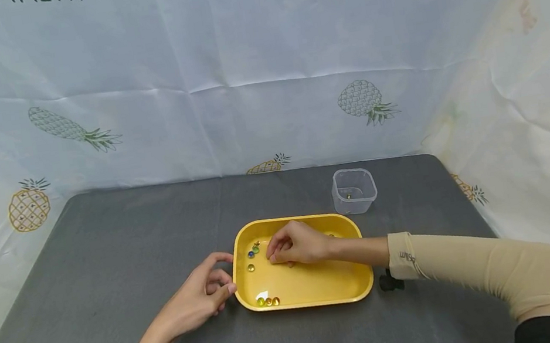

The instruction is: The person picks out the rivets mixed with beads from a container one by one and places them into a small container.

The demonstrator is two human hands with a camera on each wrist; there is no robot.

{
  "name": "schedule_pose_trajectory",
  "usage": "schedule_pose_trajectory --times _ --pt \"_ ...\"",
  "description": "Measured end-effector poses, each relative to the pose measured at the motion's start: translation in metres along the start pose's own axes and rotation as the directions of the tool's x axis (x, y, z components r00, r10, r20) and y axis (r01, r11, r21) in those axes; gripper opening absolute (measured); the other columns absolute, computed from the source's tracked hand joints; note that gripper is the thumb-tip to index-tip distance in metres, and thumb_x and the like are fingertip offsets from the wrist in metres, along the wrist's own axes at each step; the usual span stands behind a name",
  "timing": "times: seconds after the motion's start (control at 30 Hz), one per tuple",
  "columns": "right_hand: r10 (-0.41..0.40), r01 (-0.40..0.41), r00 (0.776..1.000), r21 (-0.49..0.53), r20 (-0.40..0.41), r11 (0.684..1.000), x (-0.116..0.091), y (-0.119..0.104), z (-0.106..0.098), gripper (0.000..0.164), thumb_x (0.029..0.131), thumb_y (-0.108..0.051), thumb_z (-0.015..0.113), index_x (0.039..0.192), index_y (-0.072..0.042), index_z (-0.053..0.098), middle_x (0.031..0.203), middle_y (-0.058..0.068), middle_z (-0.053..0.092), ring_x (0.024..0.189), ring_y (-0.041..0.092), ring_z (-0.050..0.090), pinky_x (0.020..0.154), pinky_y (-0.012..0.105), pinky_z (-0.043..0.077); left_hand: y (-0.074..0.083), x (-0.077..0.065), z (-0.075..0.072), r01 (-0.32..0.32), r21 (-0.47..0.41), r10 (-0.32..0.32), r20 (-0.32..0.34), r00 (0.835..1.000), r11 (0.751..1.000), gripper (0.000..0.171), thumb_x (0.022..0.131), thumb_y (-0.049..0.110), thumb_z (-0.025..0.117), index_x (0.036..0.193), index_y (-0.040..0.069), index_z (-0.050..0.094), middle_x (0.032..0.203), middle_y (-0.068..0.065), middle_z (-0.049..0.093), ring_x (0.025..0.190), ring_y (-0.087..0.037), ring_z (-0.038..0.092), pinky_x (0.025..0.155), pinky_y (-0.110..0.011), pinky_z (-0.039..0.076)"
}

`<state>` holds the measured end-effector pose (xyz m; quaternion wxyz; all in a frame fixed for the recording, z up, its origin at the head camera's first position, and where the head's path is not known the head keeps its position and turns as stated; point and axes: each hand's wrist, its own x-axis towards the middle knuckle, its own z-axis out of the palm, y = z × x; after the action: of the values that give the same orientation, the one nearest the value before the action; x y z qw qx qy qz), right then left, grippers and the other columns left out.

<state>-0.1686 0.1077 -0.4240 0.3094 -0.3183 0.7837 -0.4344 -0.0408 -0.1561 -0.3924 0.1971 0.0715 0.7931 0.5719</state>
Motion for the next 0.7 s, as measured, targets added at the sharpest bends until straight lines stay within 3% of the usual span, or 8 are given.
schedule_pose_trajectory --times 0.43,0.7 --pt "0.008 -0.008 1.0 -0.037 0.01 0.999 -0.0016 -0.0026 -0.0021 0.005 0.101 -0.008 0.077 0.103 -0.005 0.079 0.083 0.006 0.072 0.067 0.009 0.06 0.065 0.018 0.055 0.0007 -0.0003 0.0006 0.002 -0.008 -0.002 0.0 1.0 1.0 0.051 0.106 0.007 0.063 0.151 -0.004 0.041 0.097 -0.015 0.069 0.068 -0.015 0.057 0.059 -0.026 0.044" --pt "-0.015 0.015 1.0 -0.036 0.003 0.999 -0.0064 -0.0068 -0.0054 0.005 0.099 -0.007 0.078 0.103 -0.004 0.08 0.088 0.011 0.076 0.072 0.01 0.064 0.068 0.021 0.059 0.0006 -0.0008 0.0004 -0.001 -0.011 0.001 0.004 1.0 1.0 0.051 0.106 0.007 0.063 0.151 -0.005 0.04 0.096 -0.016 0.069 0.068 -0.016 0.057 0.059 -0.026 0.045"
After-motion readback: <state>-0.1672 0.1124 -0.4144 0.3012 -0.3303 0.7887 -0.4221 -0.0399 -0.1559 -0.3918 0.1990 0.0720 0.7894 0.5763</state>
